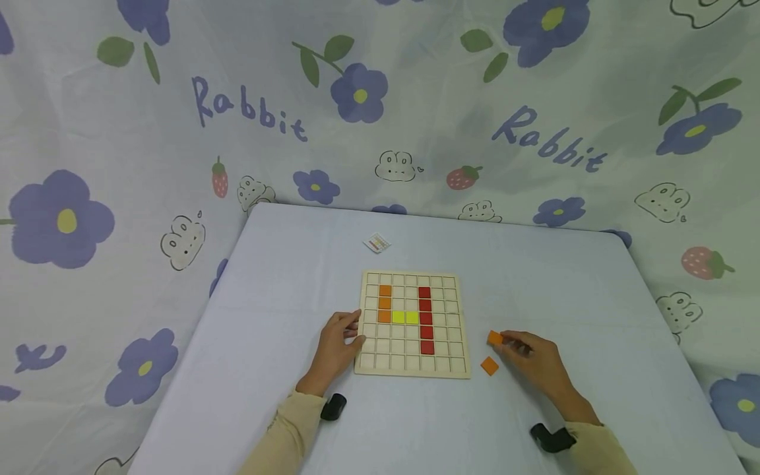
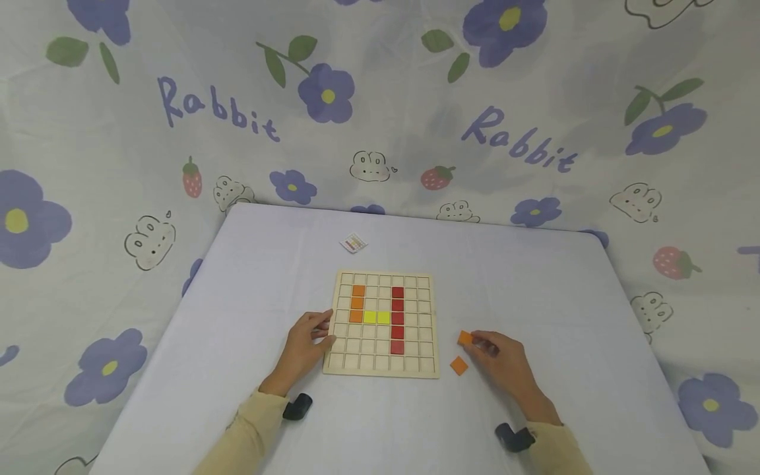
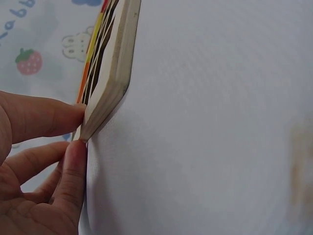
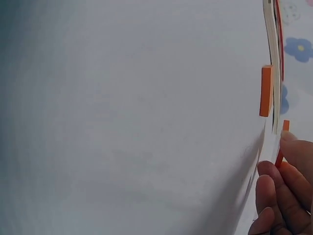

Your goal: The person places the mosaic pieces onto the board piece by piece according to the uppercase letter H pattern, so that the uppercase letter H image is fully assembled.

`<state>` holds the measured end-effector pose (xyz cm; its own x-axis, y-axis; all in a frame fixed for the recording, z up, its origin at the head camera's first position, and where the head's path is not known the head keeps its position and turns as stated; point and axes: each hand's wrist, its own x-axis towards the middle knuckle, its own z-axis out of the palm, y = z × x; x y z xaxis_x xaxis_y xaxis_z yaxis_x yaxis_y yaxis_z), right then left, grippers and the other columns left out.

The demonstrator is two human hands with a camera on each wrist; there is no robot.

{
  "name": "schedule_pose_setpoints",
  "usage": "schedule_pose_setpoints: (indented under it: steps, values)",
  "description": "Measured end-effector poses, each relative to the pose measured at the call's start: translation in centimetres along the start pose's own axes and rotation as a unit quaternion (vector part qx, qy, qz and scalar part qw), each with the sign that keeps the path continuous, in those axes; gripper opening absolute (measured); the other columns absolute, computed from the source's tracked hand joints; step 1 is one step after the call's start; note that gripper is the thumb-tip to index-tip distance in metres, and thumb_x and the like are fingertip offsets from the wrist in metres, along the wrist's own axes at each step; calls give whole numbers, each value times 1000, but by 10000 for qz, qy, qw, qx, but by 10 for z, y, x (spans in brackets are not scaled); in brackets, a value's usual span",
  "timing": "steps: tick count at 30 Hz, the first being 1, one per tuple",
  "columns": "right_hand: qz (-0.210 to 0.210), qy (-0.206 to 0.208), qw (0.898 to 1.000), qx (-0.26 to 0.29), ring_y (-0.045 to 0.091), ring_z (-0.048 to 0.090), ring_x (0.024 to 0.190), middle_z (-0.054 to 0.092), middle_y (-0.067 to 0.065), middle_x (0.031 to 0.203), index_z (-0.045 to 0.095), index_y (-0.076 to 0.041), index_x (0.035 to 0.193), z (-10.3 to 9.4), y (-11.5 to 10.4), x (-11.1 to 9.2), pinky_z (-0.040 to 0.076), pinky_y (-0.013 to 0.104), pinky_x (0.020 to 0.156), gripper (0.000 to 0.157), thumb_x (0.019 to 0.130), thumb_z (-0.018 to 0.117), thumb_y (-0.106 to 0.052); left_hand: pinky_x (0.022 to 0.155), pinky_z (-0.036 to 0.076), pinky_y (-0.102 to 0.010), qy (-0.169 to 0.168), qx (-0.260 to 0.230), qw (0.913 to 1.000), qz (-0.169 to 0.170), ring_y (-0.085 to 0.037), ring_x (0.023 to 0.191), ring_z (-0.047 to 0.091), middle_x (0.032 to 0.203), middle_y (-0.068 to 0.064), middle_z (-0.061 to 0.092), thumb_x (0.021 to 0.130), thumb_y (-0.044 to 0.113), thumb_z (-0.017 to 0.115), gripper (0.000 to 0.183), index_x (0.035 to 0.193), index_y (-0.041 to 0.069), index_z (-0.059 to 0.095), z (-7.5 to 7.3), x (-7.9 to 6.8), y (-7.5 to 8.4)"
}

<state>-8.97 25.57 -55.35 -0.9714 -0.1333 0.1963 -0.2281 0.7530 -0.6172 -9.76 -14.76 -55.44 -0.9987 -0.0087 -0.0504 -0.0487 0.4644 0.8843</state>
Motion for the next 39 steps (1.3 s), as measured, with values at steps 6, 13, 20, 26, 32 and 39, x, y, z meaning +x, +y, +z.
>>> schedule_pose_setpoints:
  steps: [6,13,20,26,32,39]
  values:
    - [-85,-15,9999,-70,-4,58,81,76,4,96,76,-6,109,3,-4,4,50,15,70,30,81,82,-6,94,56,-30,-30,22,10000,30,-22,108,62,123,-14,58,86,-5,72,57,141,-1,55,-1,-1,0]
    - [-487,5,9985,-233,2,60,80,77,3,98,76,-6,110,9,-13,15,53,20,69,31,79,82,-4,94,56,-29,-28,18,10000,-10,-22,108,62,123,-14,58,87,-5,72,57,141,0,56,-1,-2,0]
    - [-253,-332,9990,-126,4,60,82,77,1,102,76,-9,113,16,-29,23,53,23,71,30,83,81,-11,94,56,-30,-53,-38,10000,1,-22,109,62,123,-14,58,87,-5,71,56,141,0,56,-1,-3,2]
    - [-230,-421,9987,-175,7,59,81,76,0,101,76,-11,113,16,-38,28,52,23,70,30,84,81,-14,94,56,-30,-52,-34,10000,26,-22,109,62,124,-14,58,87,-5,71,56,141,-1,56,-1,-3,2]
    - [-408,-441,9982,15,5,58,81,76,-3,99,76,-14,113,23,-46,34,52,23,69,29,84,82,-17,94,56,-30,-37,-10,10000,22,-22,109,62,124,-14,58,87,-4,71,56,141,-1,56,-2,-2,2]
    - [-720,-562,9953,320,8,61,82,76,1,102,75,-10,112,37,-66,45,52,23,70,29,85,80,-16,94,56,-29,-31,13,10000,15,-21,109,62,124,-13,58,87,-4,71,56,141,-1,56,-2,-2,1]
